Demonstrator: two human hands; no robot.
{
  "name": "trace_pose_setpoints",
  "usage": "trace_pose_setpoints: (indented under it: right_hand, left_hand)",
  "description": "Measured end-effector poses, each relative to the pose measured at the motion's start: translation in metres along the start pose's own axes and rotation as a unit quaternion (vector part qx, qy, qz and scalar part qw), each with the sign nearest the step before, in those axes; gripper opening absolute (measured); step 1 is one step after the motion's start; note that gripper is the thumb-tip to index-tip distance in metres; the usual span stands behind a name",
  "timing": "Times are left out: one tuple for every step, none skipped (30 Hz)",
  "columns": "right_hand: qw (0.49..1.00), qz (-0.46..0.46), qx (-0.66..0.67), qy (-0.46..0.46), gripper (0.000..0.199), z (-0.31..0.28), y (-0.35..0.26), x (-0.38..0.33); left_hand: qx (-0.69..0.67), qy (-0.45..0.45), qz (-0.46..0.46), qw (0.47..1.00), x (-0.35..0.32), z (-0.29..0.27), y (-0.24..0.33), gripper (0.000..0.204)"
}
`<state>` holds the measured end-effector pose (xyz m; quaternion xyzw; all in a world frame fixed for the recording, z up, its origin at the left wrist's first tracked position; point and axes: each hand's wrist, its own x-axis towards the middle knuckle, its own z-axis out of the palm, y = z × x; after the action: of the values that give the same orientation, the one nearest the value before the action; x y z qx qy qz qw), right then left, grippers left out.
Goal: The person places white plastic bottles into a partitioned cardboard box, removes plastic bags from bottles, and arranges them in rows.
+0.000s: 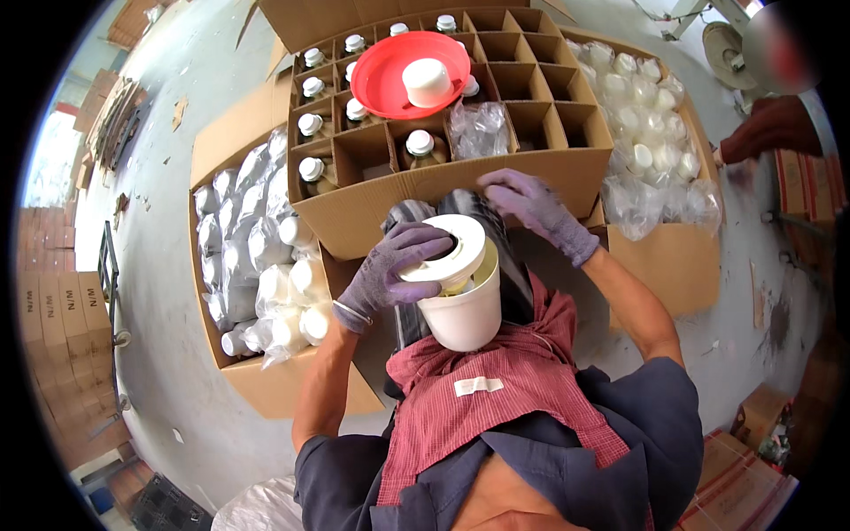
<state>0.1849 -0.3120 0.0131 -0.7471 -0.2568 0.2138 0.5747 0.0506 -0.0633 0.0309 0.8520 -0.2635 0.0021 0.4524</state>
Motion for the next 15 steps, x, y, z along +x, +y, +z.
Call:
trace_pose_setpoints:
  right_hand:
    - [1.0,-0.006,0.02,-0.018,0.032,0.008,0.003,-0.004]
    - [0.999,-0.017,0.04,-0.033,0.033,0.021,-0.007,-0.005]
    - [0.997,-0.03,0.059,-0.047,0.033,0.031,-0.013,-0.005]
    - [0.996,-0.034,0.053,-0.07,0.035,0.038,-0.01,-0.004]
    - [0.995,-0.037,-0.026,-0.088,0.036,0.044,-0.026,-0.007]
    - [0.988,-0.038,-0.105,-0.107,0.037,0.049,-0.041,-0.01]
    - [0.985,-0.044,-0.11,-0.127,0.037,0.055,-0.039,-0.01]
    - [0.981,-0.048,-0.117,-0.145,0.038,0.058,-0.037,-0.011]
    - [0.977,-0.052,-0.123,-0.164,0.039,0.062,-0.034,-0.011]
    - [0.971,-0.052,-0.094,-0.214,0.04,0.065,-0.029,-0.008]
    - [0.962,-0.051,-0.065,-0.26,0.04,0.064,-0.02,-0.001]
    - [0.951,-0.056,-0.037,-0.302,0.04,0.061,-0.011,0.008]
    - [0.929,-0.207,-0.08,-0.295,0.043,0.06,0.008,0.013]
    - [0.939,-0.165,-0.036,-0.3,0.043,0.057,0.006,0.014]
    - [0.946,-0.121,0.009,-0.301,0.042,0.054,0.004,0.012]
  left_hand:
    - [0.006,-0.007,0.018,1.0,0.003,0.001,0.003,0.062]
    - [0.015,-0.014,0.04,0.999,0.007,0.0,0.005,0.061]
    - [0.029,-0.022,0.04,0.999,0.008,0.003,0.01,0.064]
    - [0.01,-0.043,0.029,0.999,0.009,0.005,0.012,0.064]
    - [0.018,-0.047,0.026,0.998,0.006,0.006,0.013,0.065]
    - [0.026,-0.051,0.022,0.998,0.002,0.007,0.014,0.065]
    - [0.032,-0.051,0.02,0.998,-0.002,0.008,0.015,0.067]
    - [0.037,-0.051,0.02,0.998,-0.004,0.01,0.016,0.07]
    - [0.041,-0.051,0.02,0.998,-0.006,0.013,0.019,0.072]
    - [0.079,-0.039,-0.005,0.996,-0.011,0.018,0.026,0.072]
    - [0.116,-0.028,-0.029,0.992,-0.009,0.024,0.04,0.073]
    - [0.159,-0.017,-0.048,0.986,-0.007,0.029,0.053,0.074]
    - [0.185,-0.019,-0.06,0.981,-0.004,0.035,0.059,0.067]
    - [0.131,-0.001,-0.055,0.99,-0.002,0.032,0.058,0.063]
    - [0.076,0.014,-0.048,0.996,-0.002,0.028,0.054,0.059]
